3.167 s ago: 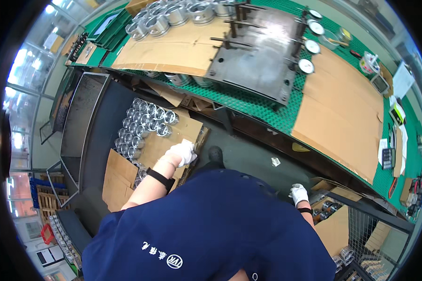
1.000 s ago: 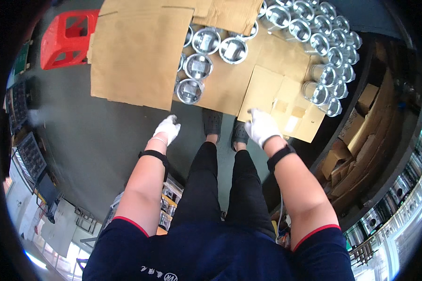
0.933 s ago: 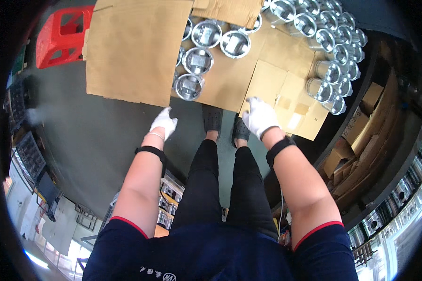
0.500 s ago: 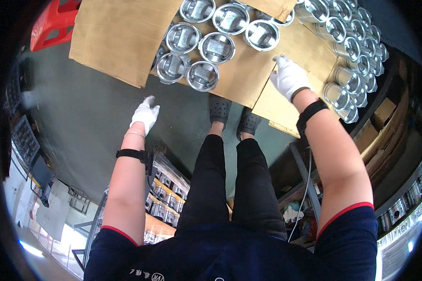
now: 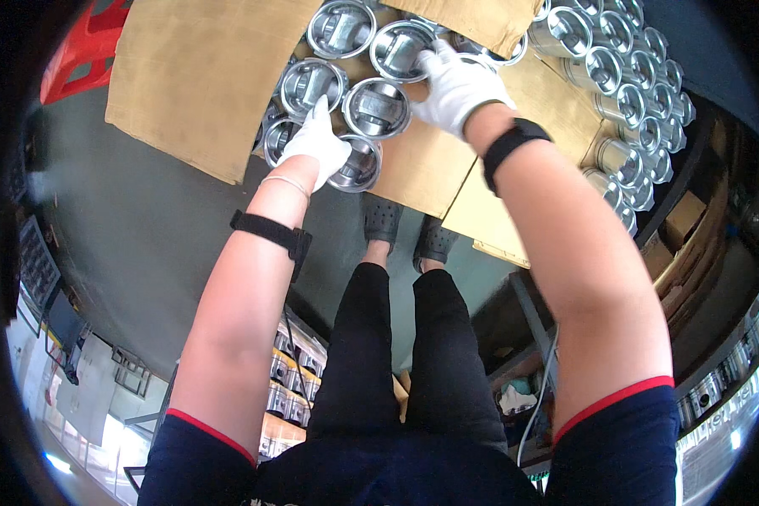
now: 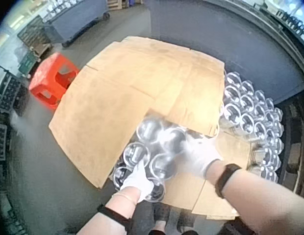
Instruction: Inspecting metal pistons by placing them on measurement gauges and then organizing them for storage.
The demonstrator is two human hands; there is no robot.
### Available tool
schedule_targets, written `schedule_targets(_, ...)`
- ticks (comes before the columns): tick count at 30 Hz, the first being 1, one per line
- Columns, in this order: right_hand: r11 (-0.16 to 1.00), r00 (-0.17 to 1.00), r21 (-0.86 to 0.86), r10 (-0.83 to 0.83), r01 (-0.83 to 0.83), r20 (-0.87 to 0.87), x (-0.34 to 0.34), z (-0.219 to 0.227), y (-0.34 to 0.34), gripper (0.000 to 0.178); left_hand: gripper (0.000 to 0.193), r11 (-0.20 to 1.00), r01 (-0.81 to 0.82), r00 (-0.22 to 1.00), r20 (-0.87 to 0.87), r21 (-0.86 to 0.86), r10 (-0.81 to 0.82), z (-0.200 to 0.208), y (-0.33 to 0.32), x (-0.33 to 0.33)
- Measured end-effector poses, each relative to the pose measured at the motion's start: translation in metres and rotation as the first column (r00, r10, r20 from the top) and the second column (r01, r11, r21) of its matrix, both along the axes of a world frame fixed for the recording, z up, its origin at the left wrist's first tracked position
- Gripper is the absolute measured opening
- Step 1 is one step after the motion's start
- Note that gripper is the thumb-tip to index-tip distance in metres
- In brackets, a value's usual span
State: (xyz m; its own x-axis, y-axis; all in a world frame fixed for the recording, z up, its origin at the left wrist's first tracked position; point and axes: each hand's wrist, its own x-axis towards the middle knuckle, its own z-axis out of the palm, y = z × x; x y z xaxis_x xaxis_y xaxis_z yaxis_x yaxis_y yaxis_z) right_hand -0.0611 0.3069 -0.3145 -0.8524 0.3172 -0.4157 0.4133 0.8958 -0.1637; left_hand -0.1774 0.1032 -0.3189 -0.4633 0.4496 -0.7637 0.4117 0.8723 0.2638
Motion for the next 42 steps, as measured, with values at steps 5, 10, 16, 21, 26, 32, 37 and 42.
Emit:
schedule_targets(5,0.974,0.874,-0.025,-0.189,0.224,0.448,-0.047,-0.011,-0.027,0.096,0.106,0.978,-0.124,0.979,0.138,-0.167,0.148,-0.014,0.021,-0.005)
schedule_targets(10,0.953,0.854,0.182,-0.297,0.240,0.426,-0.064,-0.027,-0.045,0.086,0.112,0.972,-0.198,0.972,0.099,-0.125,0.211,-0.032,0.025,-0.005)
schedule_targets(16,0.944,0.938,0.194,-0.301,0.267,0.171,-0.044,-0.048,-0.043,0.070,0.113,0.944,-0.318,0.942,0.088,-0.085,0.325,-0.019,0.024,-0.009)
schedule_targets(21,0.970,0.926,0.117,-0.238,0.212,0.294,-0.036,-0.039,-0.039,0.060,0.092,0.958,-0.284,0.957,0.050,-0.047,0.286,-0.016,0.015,-0.006)
schedule_targets(26,0.985,0.930,0.138,-0.142,0.100,0.340,-0.039,-0.040,-0.030,0.059,0.084,0.985,-0.080,0.994,0.060,-0.155,0.091,-0.018,0.017,-0.006)
schedule_targets(32,0.987,0.959,0.047,-0.161,0.154,0.231,-0.029,-0.041,-0.020,0.062,0.087,0.964,0.157,0.987,0.076,-0.216,-0.144,-0.017,0.014,0.001)
schedule_targets(37,0.976,0.957,-0.003,-0.213,0.218,0.198,-0.021,-0.047,-0.024,0.048,0.071,0.971,0.171,0.981,-0.066,-0.167,-0.184,-0.026,0.006,0.014)
schedule_targets(42,0.982,0.959,0.013,-0.185,0.186,0.215,-0.016,-0.050,-0.038,0.031,0.043,0.985,0.151,0.946,-0.276,-0.086,-0.169,-0.052,-0.013,0.023)
